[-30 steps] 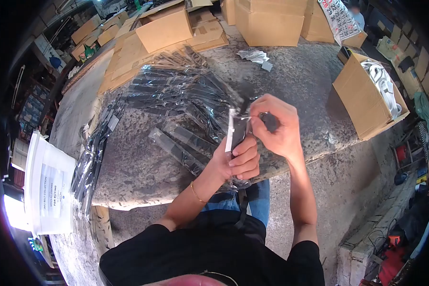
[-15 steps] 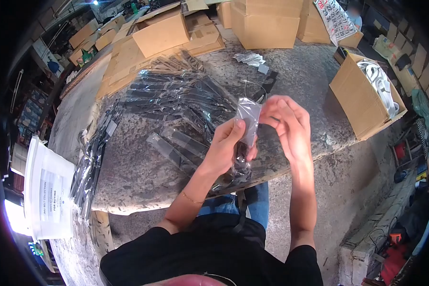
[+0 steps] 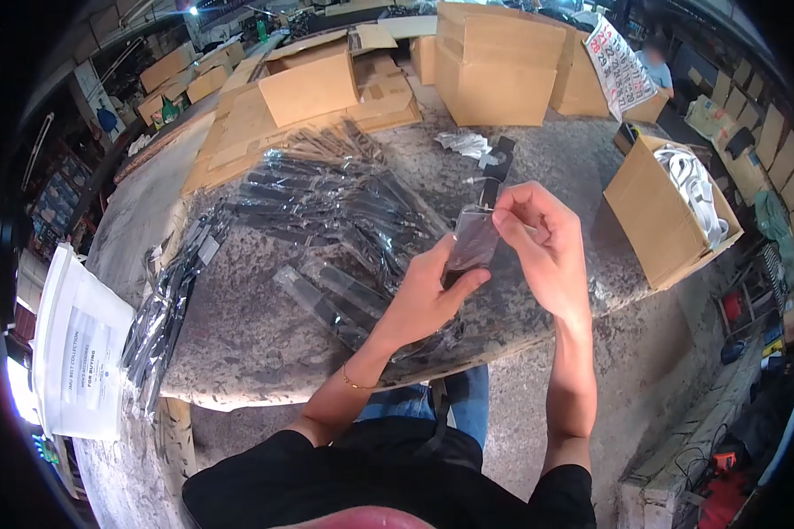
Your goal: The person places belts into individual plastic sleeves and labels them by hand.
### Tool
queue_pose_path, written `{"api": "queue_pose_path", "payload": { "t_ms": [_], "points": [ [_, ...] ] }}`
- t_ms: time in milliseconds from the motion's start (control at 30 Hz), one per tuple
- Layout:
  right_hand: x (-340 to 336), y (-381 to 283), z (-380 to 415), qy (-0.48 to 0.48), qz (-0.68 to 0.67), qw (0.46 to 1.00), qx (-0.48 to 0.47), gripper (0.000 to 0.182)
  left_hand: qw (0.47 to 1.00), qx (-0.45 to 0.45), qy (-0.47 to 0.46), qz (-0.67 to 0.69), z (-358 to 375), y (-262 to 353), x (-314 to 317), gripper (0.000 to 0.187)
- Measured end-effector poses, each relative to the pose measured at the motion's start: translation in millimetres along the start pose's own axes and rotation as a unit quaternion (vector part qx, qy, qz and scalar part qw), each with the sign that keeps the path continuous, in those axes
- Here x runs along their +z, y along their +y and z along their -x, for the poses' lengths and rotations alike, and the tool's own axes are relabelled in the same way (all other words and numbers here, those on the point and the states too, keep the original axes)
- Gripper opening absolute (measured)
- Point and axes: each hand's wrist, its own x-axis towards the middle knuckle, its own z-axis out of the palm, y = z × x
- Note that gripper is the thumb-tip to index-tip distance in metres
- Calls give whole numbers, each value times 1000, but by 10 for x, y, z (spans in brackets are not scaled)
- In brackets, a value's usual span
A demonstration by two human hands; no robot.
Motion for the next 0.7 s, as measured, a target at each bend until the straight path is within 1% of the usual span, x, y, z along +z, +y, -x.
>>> {"api": "queue_pose_path", "payload": {
  "t_ms": [33,100,133,167,200,233,267,300,333,367,433,533,567,633,667,700],
  "points": [
    [23,-24,-15,0,3,1000,-7,6,1000,7,1,0,-8,-8,-1,28],
    [106,-66,-36,38,63,994,-79,7,981,-103,-42,159,-21,-23,1,30],
    [120,-58,-45,65,70,991,-98,7,981,-100,-43,160,-41,-22,0,30],
    [117,-89,-57,67,72,990,-98,7,989,-61,-31,131,-58,-23,2,29],
    [111,-138,-81,110,112,981,-114,7,994,-25,-19,101,-62,-29,9,29],
    [105,-181,-109,152,151,968,-129,6,994,-28,-20,102,-54,-91,32,29],
    [34,-202,-138,144,142,972,-117,5,996,-31,-21,78,-39,-193,65,29],
    [4,-258,-176,140,116,974,-133,8,998,-34,-23,54,-28,-211,71,30],
    [-53,-302,-209,133,122,976,-123,10,995,-82,-27,51,3,-191,55,26],
    [-121,-340,-251,127,127,977,-115,12,995,-80,-28,51,11,-222,64,26],
    [-233,-397,-348,125,116,978,-119,16,986,-68,-8,151,8,-308,78,25],
    [-358,-491,-464,105,42,986,-119,17,983,-32,-30,181,-70,-206,10,24],
    [-362,-516,-508,105,43,986,-122,17,983,-29,-29,181,-99,-145,-24,24],
    [-351,-557,-577,79,-29,988,-133,17,977,-31,-109,183,-156,-36,-102,23],
    [-352,-570,-590,83,-28,987,-137,17,976,-26,-113,182,-170,-39,-104,23],
    [-353,-580,-607,109,37,984,-140,17,970,-33,-120,210,-180,-57,-96,24]
  ]
}}
